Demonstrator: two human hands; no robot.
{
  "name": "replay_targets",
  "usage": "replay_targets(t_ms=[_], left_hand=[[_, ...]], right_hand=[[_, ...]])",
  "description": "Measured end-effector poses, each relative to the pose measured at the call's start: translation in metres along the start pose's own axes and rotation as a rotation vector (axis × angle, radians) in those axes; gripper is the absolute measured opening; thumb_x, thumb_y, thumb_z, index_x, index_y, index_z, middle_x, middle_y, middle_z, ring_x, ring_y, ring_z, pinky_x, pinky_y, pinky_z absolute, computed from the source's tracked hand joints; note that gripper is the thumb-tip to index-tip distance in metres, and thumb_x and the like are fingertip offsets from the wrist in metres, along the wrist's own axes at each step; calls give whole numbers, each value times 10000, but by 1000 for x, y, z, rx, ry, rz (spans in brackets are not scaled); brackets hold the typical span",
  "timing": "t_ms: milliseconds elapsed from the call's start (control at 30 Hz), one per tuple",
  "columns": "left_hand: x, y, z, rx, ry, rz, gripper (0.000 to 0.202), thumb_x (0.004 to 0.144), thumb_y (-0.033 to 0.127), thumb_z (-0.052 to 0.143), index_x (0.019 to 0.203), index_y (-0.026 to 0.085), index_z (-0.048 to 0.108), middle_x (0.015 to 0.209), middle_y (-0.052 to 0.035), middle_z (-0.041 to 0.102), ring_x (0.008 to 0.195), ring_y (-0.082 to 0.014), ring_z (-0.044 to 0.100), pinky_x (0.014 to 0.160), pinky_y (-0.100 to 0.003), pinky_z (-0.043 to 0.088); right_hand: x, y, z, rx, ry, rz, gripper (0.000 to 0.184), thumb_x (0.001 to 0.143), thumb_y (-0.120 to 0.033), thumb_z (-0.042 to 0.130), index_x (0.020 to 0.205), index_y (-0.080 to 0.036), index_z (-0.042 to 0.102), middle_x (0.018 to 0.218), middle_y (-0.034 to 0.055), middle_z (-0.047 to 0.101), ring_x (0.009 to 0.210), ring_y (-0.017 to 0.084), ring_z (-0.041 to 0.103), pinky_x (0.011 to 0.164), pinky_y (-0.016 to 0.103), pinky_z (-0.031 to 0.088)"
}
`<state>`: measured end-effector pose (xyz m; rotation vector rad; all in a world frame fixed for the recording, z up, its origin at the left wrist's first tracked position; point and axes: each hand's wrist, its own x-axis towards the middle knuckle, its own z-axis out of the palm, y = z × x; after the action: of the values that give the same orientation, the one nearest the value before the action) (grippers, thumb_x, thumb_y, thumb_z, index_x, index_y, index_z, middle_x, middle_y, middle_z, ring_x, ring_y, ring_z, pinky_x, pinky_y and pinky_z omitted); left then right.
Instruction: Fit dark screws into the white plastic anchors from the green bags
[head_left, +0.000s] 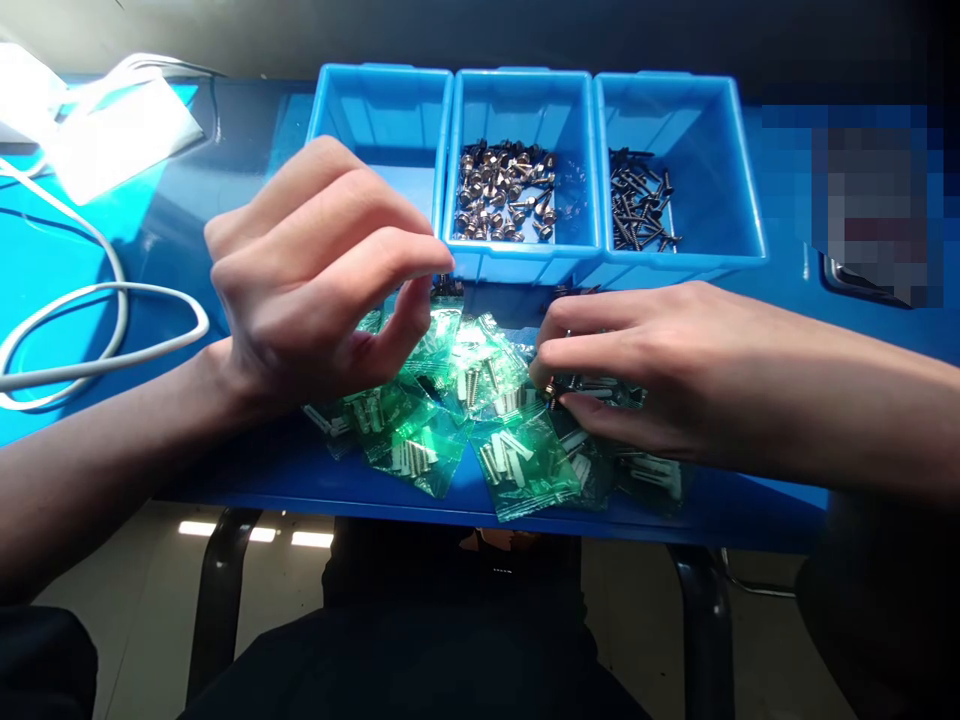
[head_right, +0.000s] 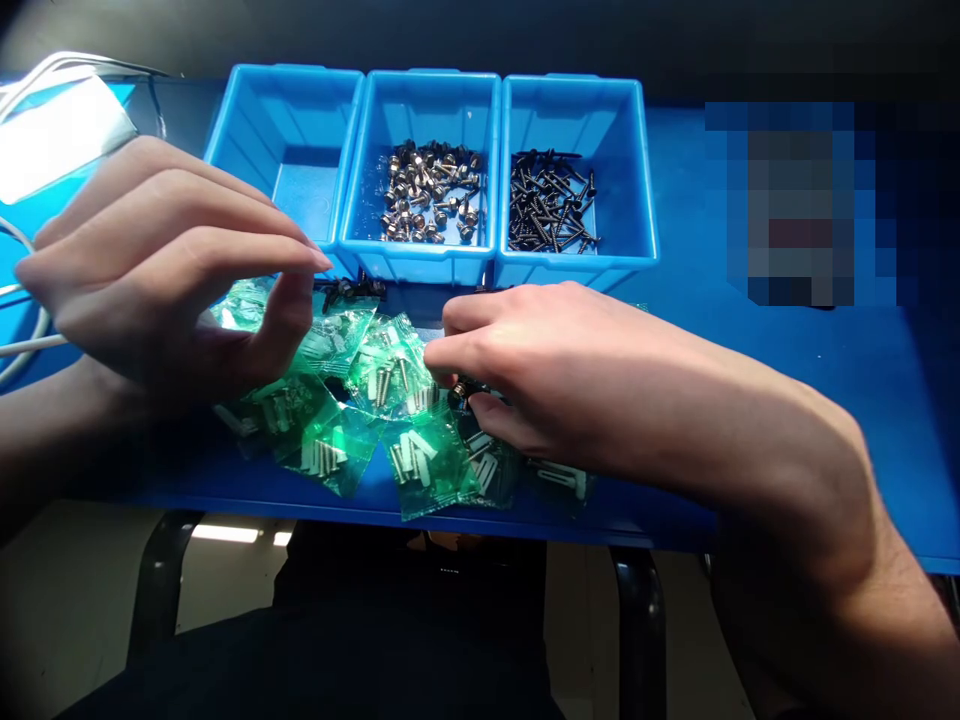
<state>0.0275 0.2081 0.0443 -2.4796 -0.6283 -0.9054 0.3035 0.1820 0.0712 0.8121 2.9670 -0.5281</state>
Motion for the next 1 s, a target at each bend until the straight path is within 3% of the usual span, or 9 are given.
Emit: replay_targets(t_ms=[233,700,1000], left_hand=[[1,1,1,-12,15,30,215,720,181,669,919,105,640,846,-97,684,763,-221,642,582,-371,532],[0,0,0,68,-25,-1,173,807,254,597,969,194,583,876,-12,676,784,-167,654,586,-340,561],[1,2,1,13,-15,26,168,786,208,625,937,134,620,848,-59,675,778,-192,657,583,-336,544]], right_hand=[[2,-1,3,-43,54,2,117,902,-251,503,992,-239,577,962,3,594,711,103,504,570,255,338],[3,2,-3,33,22,20,170,902,-337,519,1031,-248,585,987,19,599,727,122,510,565,275,348],[3,3,3,39,1,11,115,921,-289,485,938,-234,585,956,16,584,710,110,492,588,256,348]])
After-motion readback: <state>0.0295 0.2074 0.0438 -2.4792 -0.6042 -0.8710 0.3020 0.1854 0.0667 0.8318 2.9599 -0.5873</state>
